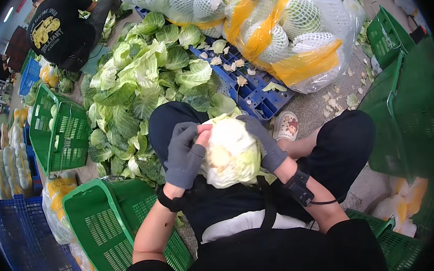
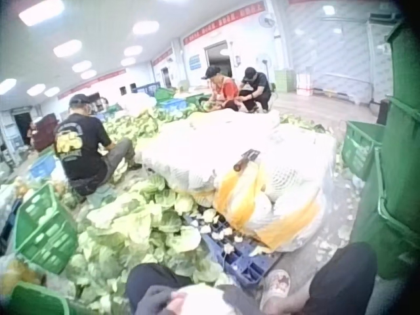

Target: The person removes a cabbage from a mesh bag, peels away the outer leaves by hand, and trims the stem using a knife before placing it into a green crate.

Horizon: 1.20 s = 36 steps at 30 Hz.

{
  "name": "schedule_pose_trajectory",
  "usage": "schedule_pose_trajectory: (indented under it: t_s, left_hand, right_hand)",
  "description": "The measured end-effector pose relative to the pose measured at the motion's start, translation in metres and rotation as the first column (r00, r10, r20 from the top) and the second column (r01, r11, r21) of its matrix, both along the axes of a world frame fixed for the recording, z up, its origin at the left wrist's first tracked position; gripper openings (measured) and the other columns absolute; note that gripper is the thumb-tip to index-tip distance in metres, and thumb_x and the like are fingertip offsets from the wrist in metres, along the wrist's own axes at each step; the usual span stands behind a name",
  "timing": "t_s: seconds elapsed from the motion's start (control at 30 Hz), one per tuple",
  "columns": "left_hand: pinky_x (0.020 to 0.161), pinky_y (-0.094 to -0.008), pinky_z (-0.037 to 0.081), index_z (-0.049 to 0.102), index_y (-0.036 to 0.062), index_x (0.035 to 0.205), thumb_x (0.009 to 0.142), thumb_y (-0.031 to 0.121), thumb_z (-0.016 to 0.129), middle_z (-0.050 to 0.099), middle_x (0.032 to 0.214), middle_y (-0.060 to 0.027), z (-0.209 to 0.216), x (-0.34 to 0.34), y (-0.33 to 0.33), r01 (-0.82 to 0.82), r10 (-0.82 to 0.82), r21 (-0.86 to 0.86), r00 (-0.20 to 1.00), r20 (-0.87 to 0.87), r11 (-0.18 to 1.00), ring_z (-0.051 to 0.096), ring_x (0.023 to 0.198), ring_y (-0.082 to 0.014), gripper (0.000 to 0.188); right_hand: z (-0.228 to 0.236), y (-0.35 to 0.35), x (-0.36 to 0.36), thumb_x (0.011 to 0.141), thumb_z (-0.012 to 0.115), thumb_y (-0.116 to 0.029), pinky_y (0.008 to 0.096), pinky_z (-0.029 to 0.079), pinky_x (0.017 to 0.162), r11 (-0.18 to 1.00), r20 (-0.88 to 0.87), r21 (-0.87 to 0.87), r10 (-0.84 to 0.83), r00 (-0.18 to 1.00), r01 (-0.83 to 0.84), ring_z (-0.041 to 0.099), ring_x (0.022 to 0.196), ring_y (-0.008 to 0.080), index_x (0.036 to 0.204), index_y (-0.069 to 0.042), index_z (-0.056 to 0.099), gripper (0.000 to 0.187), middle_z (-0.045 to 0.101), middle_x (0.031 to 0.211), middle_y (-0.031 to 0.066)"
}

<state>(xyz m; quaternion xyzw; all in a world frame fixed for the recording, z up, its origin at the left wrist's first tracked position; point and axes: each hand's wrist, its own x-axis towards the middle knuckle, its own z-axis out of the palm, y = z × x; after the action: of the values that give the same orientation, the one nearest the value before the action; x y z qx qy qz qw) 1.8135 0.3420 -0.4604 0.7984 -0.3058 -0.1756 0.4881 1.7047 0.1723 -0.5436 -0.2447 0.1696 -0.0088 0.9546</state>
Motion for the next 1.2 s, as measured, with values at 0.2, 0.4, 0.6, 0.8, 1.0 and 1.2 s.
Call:
schedule_pose_trajectory:
  t_s: [0.2,0.4,0.6,0.8,1.0,1.2]
  left_hand:
    - [0.069,-0.0226,0.043,0.064,0.0009,0.092,0.091,0.014,0.057,0.057,0.08,-0.0011,-0.011,0.001,0.002,-0.258,0.273,-0.113,0.95,0.154,0.96,0.055,0.075,-0.0109,0.015]
    - [0.089,-0.0313,0.045,0.047,0.002,0.129,0.099,0.026,0.044,0.059,0.112,-0.0097,0.02,0.031,0.031,-0.501,0.511,-0.362,0.856,-0.076,0.786,0.056,0.099,-0.0172,0.038]
    - [0.112,-0.0386,0.018,0.009,-0.0068,0.143,0.075,0.036,0.075,0.021,0.146,-0.0248,-0.01,-0.025,0.025,-0.066,0.071,0.045,0.993,-0.095,0.997,0.021,0.138,-0.0331,0.104]
    - [0.102,-0.0351,0.038,0.025,0.0047,0.142,0.082,0.032,0.067,0.043,0.134,-0.0143,0.008,-0.005,0.095,-0.337,-0.322,-0.776,0.767,-0.555,0.533,0.045,0.122,-0.022,0.078]
    - [0.108,-0.0501,0.027,0.03,0.0157,0.143,0.091,0.055,0.036,0.033,0.145,-0.0092,0.018,-0.026,0.265,-0.521,0.339,-0.653,0.853,-0.396,0.549,0.033,0.132,-0.0276,0.066]
    - [0.103,-0.0551,0.033,0.038,0.0207,0.139,0.081,0.063,0.044,0.04,0.142,-0.0082,-0.013,-0.052,0.412,-0.823,0.216,-0.534,0.566,-0.795,0.193,0.04,0.128,-0.0335,0.072]
  right_hand:
    - [-0.011,0.012,0.012,0.097,0.043,-0.028,0.0307,0.049,0.091,0.975,0.057,0.211,0.062,0.996,-0.073,0.059,0.105,0.0166,0.122,-0.003,0.048,0.035,0.058,0.117,0.0098]
    - [-0.027,0.001,0.012,0.095,0.046,-0.029,0.0315,0.047,0.092,0.984,-0.006,-0.166,0.066,0.998,-0.066,0.059,0.105,0.0179,0.126,-0.002,0.048,0.041,0.058,0.121,0.0104]
    - [0.017,0.001,0.017,0.092,0.048,-0.026,0.0312,0.045,0.092,0.591,0.086,-0.806,0.181,0.98,-0.039,0.056,0.107,0.0188,0.126,0.0,0.048,0.043,0.056,0.121,0.012]
    - [0.143,0.035,0.023,0.09,0.046,-0.014,0.0334,0.035,0.101,0.601,0.189,-0.799,0.206,0.96,0.029,0.048,0.116,0.0217,0.121,0.001,0.05,0.035,0.054,0.12,0.015]
    - [0.168,0.045,0.046,0.088,0.052,-0.009,0.0269,0.046,0.075,0.449,0.018,-0.871,0.434,0.901,-0.199,0.059,0.091,0.0173,0.113,-0.006,0.058,0.026,0.062,0.103,0.012]
    - [0.104,-0.026,0.055,0.077,0.066,-0.037,0.0513,0.032,0.1,-0.886,-0.318,-0.357,-0.182,0.931,-0.295,0.033,0.126,0.0459,0.137,-0.018,0.04,0.069,0.033,0.138,0.0279]
